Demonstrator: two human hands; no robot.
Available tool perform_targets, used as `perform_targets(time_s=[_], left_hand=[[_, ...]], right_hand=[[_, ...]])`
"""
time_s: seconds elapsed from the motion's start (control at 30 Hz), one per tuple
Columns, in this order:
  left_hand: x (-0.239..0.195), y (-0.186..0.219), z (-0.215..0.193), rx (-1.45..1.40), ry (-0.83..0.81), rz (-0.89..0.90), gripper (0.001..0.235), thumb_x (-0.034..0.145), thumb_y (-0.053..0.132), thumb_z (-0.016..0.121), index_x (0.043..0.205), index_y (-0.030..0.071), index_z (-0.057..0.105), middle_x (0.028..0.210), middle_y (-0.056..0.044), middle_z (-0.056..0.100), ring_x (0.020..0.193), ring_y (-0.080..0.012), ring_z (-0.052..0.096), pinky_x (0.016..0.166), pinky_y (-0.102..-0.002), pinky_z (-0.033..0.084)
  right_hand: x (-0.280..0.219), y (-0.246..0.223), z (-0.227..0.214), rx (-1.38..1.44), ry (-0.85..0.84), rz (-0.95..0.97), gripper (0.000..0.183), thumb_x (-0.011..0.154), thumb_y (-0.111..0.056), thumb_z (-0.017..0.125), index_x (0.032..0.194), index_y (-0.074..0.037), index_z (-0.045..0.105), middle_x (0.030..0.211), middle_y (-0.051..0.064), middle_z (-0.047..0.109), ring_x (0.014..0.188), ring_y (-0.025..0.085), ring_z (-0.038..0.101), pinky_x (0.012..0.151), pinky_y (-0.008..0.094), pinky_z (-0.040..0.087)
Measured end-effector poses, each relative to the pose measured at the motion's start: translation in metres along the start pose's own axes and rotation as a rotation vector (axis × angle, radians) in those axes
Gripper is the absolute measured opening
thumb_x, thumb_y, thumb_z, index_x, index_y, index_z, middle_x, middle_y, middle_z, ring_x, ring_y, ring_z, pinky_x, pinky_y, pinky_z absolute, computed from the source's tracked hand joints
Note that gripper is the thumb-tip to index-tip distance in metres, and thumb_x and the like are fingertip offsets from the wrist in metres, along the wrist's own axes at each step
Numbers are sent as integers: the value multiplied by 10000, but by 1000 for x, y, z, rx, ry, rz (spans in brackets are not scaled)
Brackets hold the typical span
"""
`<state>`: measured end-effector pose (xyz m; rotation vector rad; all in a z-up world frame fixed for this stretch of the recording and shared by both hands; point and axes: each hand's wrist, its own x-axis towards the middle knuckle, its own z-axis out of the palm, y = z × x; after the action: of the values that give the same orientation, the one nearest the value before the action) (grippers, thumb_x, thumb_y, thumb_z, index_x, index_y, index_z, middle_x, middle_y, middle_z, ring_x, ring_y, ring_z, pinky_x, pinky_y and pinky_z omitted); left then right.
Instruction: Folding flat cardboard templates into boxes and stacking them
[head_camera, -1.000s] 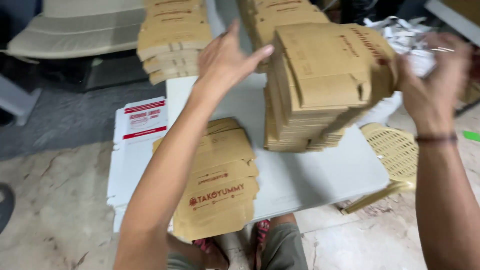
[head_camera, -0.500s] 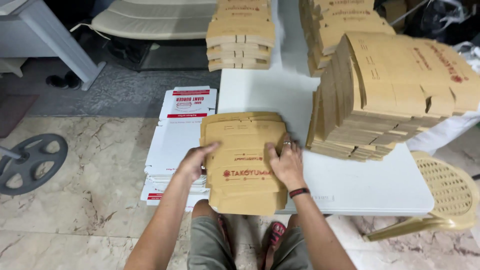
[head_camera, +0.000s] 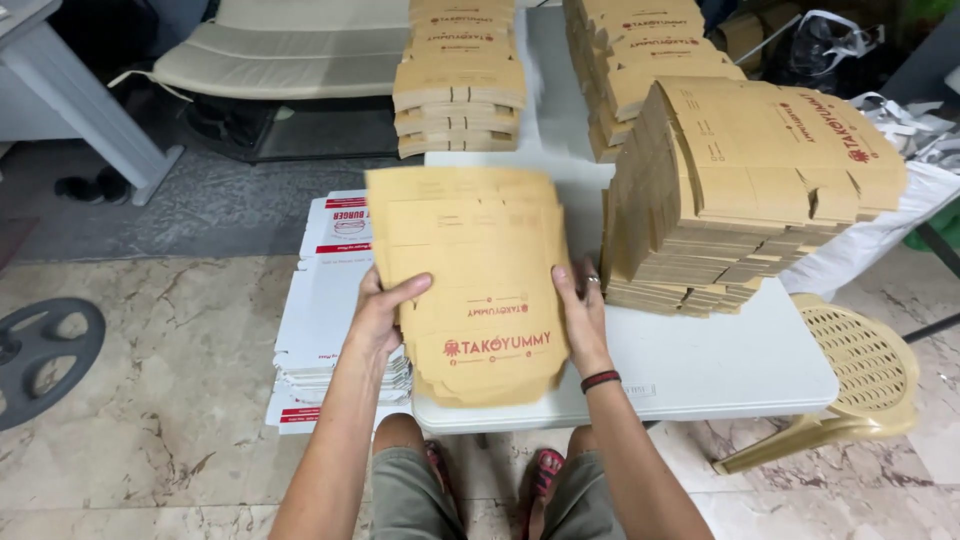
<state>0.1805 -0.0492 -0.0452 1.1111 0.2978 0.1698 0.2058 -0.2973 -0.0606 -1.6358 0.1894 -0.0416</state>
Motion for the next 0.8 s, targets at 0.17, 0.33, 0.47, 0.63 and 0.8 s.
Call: perform_targets(time_s=[0.17,0.33,0.47,0.63,0.8], left_hand=[[-2,21,-13,-213,-163,379,633,642,-30,856,1221,92,632,951,-112,752,764,-266,750,605,-385,638],[17,5,-39,-66,-323,421,863,625,-65,861,1408,122,551,1174,-114,723,1028,-277,705,857,-448,592],[2,-11,-44,231,-384,322,1067,638,-12,927,1554,127,398,1416,-97,606,1309,-243,541,1125,-482,437],[-21,5,-27,332,-393,368,1039,696,5,886,1575,73,338,1498,-159,523,1413,-301,445,1195,-509,339],[-60,24,-6,431,-375,395,1095,751,1,830,1631,39,179,1632,-233,345,1523,-405,270,1234,-574,238]], right_hand=[[42,10,-25,263,-282,-260,672,924,-303,739,1495,-37,506,1374,205,603,1266,314,570,1033,546,499],[9,-25,-44,169,-325,-494,593,879,-105,770,1425,-49,548,1289,114,678,1188,196,609,1026,460,519],[20,26,-66,122,-348,-358,667,855,-37,744,1469,-60,484,1369,93,641,1252,206,602,1087,465,478],[11,31,-71,61,-307,-311,825,835,-73,761,1558,-90,366,1475,95,548,1333,235,538,1134,491,434],[-15,9,-72,64,-275,-304,956,810,-87,773,1617,-108,260,1527,115,495,1393,279,482,1150,524,402]])
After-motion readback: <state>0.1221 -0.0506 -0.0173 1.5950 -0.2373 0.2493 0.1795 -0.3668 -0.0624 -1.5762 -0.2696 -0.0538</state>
